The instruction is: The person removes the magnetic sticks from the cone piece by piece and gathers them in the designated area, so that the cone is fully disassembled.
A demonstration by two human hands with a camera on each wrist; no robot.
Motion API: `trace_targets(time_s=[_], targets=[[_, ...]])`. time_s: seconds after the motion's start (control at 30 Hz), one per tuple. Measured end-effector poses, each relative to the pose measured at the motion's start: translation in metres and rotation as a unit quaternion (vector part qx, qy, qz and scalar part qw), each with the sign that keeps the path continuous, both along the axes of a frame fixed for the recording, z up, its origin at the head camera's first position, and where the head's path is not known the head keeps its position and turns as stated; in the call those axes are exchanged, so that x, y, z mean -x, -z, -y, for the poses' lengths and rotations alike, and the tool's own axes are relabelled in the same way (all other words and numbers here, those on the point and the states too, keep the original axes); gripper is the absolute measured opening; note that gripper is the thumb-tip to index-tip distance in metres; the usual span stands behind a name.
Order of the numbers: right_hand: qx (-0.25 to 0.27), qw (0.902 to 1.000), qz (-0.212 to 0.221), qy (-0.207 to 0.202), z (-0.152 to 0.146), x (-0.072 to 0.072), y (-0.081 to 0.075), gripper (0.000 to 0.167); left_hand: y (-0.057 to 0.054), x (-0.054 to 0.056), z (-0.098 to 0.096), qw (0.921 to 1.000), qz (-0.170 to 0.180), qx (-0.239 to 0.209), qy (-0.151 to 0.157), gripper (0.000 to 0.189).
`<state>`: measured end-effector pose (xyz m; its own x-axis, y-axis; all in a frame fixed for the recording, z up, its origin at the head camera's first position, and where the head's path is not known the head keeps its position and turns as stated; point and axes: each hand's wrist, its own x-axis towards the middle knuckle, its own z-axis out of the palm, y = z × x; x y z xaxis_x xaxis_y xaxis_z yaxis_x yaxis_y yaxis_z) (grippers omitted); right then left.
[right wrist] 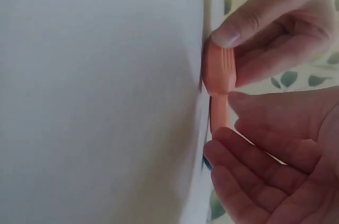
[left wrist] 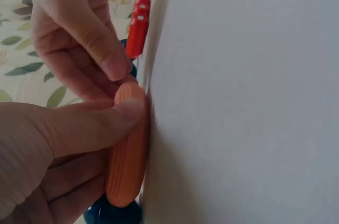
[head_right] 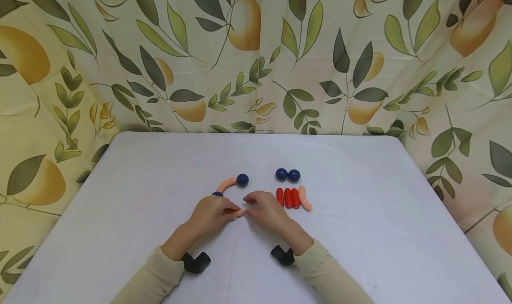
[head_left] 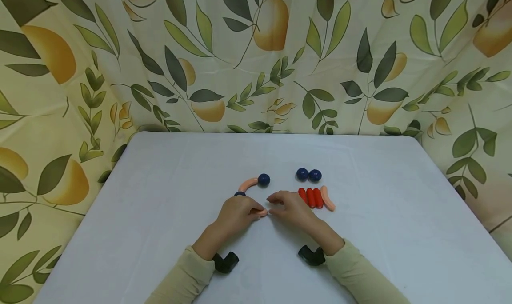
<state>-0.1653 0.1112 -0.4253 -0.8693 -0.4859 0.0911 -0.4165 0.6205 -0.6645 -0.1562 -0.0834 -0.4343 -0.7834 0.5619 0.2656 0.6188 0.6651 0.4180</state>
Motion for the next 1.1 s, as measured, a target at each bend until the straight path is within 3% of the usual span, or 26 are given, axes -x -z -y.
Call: trace_targets(time_s=[0.13, 0.23, 0.33, 0.5, 0.6, 0.67, 0.93, 1.1], targets=[[0.001, 0.9997, 0.020, -0.013, 0.006, 0.000, 0.001, 0.025, -0.006, 0.004, 0.011, 0.9986, 0.021, -0.044, 0.021, 0.016], [-0.006, 0.9988, 0.043, -0.020, 0.011, 0.000, 0.000, 0.026, -0.012, 0.008, 0.023, 0.9970, 0.030, -0.071, 0.000, 0.023], [-0.017, 0.9981, 0.049, -0.035, 0.017, 0.001, -0.001, 0.026, -0.015, 0.011, 0.034, 0.9972, 0.028, -0.065, -0.024, 0.034], [-0.020, 0.9970, 0.035, -0.066, 0.026, 0.002, 0.000, 0.018, -0.010, 0.015, 0.038, 0.9988, 0.025, -0.036, -0.019, 0.009], [-0.019, 0.9966, 0.028, -0.075, 0.029, 0.002, -0.001, 0.014, -0.007, 0.017, 0.036, 0.9985, 0.034, -0.037, -0.019, 0.016], [-0.018, 0.9966, 0.022, -0.078, 0.029, 0.002, -0.002, 0.012, -0.006, 0.016, 0.037, 0.9982, 0.036, -0.039, -0.028, 0.007], [-0.026, 0.9969, 0.052, -0.053, 0.017, -0.004, -0.007, 0.012, -0.007, 0.017, 0.038, 0.9970, 0.046, -0.045, -0.042, 0.013], [-0.016, 0.9988, 0.038, -0.028, -0.003, -0.008, -0.008, 0.014, -0.006, 0.016, 0.037, 0.9965, 0.055, -0.045, -0.044, 0.022]])
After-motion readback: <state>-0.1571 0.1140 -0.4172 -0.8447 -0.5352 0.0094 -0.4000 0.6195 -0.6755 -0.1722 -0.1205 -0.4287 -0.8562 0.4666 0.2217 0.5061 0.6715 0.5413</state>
